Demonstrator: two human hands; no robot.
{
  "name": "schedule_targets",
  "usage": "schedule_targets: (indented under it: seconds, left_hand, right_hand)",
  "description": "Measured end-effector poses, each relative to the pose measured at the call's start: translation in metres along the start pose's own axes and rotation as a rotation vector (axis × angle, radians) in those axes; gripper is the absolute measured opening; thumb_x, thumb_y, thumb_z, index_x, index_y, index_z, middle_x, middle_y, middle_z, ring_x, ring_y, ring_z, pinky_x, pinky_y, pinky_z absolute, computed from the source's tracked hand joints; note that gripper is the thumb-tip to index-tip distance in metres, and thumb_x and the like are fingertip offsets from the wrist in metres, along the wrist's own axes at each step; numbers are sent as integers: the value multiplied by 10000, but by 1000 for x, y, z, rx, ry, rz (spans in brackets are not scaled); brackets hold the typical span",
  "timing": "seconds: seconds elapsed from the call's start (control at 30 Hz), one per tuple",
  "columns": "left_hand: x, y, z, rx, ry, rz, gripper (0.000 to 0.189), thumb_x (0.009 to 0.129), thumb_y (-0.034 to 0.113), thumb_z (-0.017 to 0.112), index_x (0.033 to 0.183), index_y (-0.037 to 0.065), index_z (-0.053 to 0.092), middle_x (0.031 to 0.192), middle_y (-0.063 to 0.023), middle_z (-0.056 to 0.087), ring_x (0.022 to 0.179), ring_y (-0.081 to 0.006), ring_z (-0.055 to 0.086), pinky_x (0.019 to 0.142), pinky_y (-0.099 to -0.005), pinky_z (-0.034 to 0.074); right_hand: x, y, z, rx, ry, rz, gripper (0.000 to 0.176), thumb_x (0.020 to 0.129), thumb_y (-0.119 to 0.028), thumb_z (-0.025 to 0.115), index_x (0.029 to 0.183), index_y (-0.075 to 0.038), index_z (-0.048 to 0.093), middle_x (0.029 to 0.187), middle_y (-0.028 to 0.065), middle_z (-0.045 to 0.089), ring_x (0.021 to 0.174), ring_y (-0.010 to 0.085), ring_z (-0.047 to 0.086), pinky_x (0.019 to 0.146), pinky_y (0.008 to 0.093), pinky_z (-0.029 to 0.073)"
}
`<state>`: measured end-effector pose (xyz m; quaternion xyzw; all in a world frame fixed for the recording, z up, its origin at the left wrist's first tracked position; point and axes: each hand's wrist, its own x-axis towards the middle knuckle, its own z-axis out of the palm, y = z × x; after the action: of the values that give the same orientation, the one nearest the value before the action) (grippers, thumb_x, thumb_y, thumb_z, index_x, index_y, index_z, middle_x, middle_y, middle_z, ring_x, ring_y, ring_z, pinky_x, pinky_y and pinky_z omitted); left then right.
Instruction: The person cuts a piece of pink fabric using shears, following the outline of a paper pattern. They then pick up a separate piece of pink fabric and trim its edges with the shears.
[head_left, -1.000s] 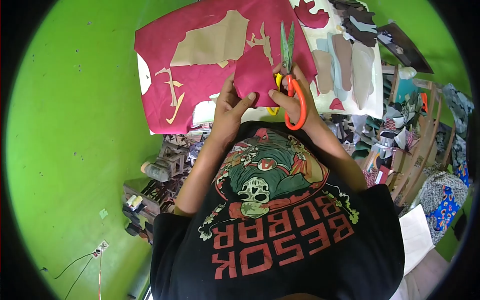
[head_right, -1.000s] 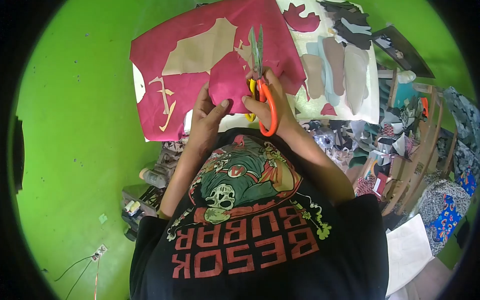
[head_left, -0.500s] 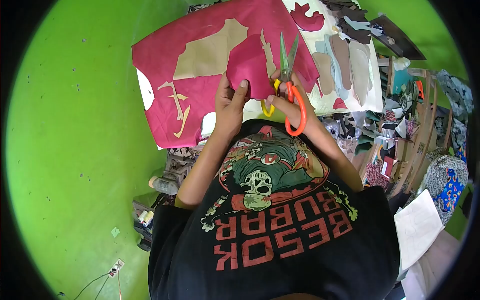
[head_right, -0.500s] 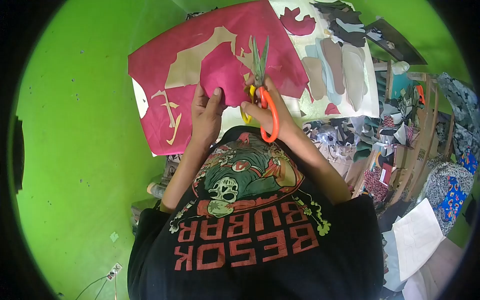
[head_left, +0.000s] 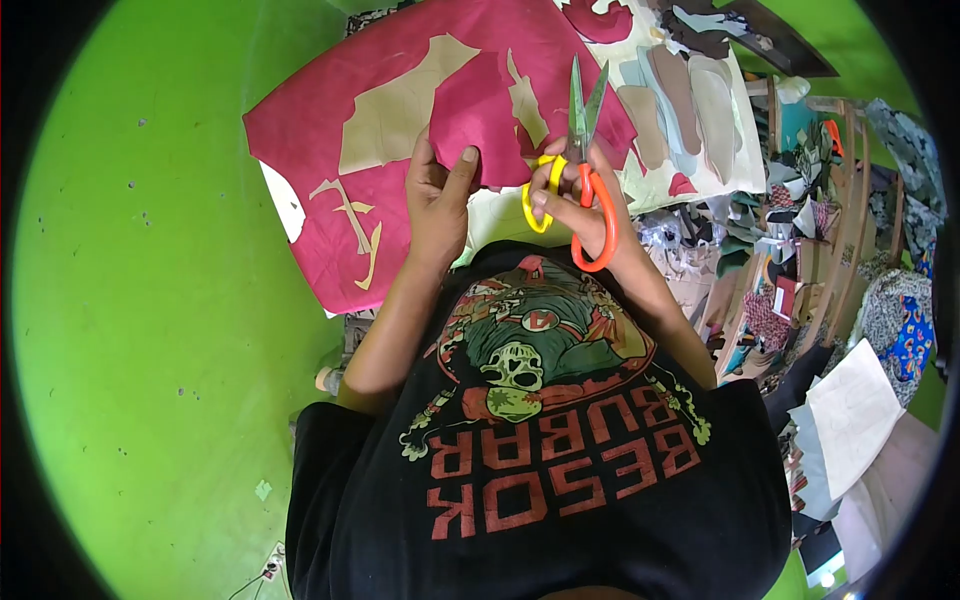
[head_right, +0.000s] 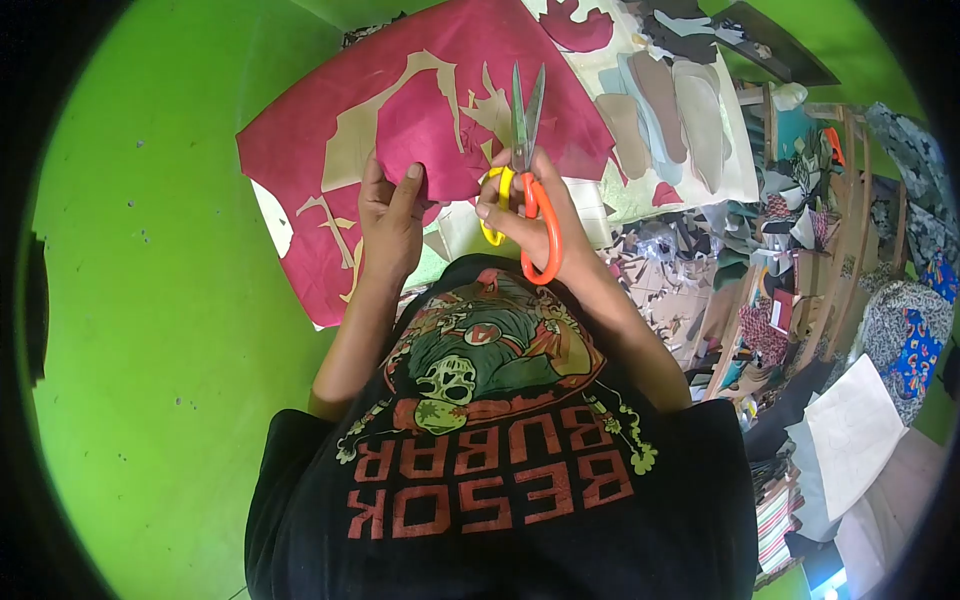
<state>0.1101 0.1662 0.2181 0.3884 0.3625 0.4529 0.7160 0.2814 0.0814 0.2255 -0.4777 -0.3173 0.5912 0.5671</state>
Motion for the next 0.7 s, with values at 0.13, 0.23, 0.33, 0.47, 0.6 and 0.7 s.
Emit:
schedule_targets:
  seconds: [0.13,0.23,0.33,0.47,0.6,0.7]
  left_hand:
    - [-6,2,1,-32,-29,-63,348,1023,44,589,1365,-9,546,1286,-110,647,1095,-163,655,983,-331,533]
    - [-12,3,4,-54,-22,-63,345,1026,56,593,1363,-5,554,1269,-111,659,1110,-166,650,983,-340,536]
    - [-17,2,13,-56,23,-42,352,1027,57,593,1372,0,549,1275,-114,658,1118,-172,649,986,-347,536]
    - [-23,-5,17,-65,93,-45,351,1030,59,588,1375,6,547,1266,-111,660,1123,-183,652,985,-356,540]
    - [-31,-11,24,-46,113,-25,340,1006,52,619,1340,27,560,1233,-102,671,1094,-196,668,952,-361,562]
    - [-40,-11,31,-39,60,-50,316,985,42,644,1293,36,573,1205,-104,678,1034,-205,689,863,-364,600]
  right_hand:
    - [2,-4,0,80,-11,-65,433,860,23,696,1220,-61,469,887,58,603,802,117,600,692,280,489]
    - [5,-8,-1,-2,17,0,410,866,4,704,1203,-44,474,869,52,596,787,114,601,675,265,488]
    - [11,-5,-10,-147,19,50,384,873,-16,707,1180,-25,475,861,54,598,734,113,599,643,260,492]
    - [12,-9,-14,7,-50,32,361,875,-24,706,1156,-16,480,853,52,598,665,116,588,601,276,493]
    - [15,-12,-25,-87,-168,0,347,869,-10,691,1151,-15,489,854,46,597,689,109,591,607,275,495]
    - [12,-15,-22,-84,-139,-47,346,870,2,673,1164,-12,491,858,38,591,736,97,592,643,264,498]
